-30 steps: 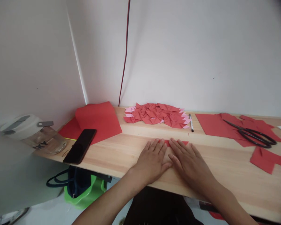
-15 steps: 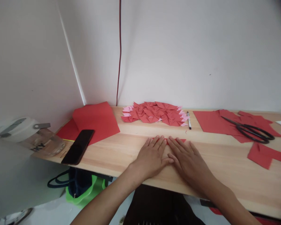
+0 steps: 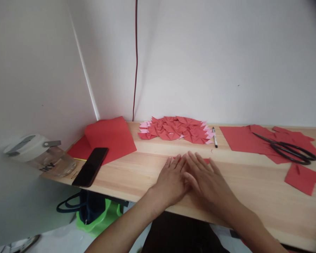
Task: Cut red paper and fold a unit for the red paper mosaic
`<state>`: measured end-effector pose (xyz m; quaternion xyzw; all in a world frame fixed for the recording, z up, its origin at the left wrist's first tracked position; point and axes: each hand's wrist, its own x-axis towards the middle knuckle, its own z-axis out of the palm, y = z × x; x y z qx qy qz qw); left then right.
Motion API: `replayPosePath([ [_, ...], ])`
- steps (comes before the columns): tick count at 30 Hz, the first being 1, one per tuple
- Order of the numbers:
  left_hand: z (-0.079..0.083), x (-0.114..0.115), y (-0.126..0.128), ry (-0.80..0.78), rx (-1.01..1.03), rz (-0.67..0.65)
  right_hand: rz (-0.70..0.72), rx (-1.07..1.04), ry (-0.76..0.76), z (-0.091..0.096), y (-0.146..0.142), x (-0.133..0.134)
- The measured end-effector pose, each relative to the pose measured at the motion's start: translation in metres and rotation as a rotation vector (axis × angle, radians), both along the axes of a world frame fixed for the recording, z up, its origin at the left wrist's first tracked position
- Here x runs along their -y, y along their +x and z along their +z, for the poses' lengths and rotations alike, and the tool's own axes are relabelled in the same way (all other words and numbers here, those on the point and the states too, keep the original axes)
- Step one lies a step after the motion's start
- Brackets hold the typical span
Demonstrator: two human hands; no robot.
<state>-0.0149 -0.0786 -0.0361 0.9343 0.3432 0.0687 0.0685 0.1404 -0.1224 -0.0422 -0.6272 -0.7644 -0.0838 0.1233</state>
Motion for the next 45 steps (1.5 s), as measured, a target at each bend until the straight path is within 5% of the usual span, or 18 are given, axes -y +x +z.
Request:
replayPosePath([
  [4,0.001,-0.001,0.0,-0.009,-0.008,-0.005,0.003,-0.029,-0.082,-0.009,-0.009,-0.006],
  [14,0.006,0.0,0.001,0.031,-0.03,-0.005,0.025,0.075,0.07,-0.011,0.038,0.016],
  [20,-0.007,0.015,0.003,0.179,0.053,0.024,0.064,0.036,0.206,-0.009,0.047,0.025],
  [26,-0.012,0.028,-0.012,0.223,0.185,-0.011,0.141,-0.064,0.121,-0.007,0.045,0.029],
  [38,0.028,0.011,-0.002,-0.074,0.107,0.067,0.16,-0.192,-0.074,0.003,0.044,0.02],
  [45,0.031,0.002,-0.002,-0.225,0.191,0.028,0.164,-0.275,-0.218,0.013,0.041,0.014],
])
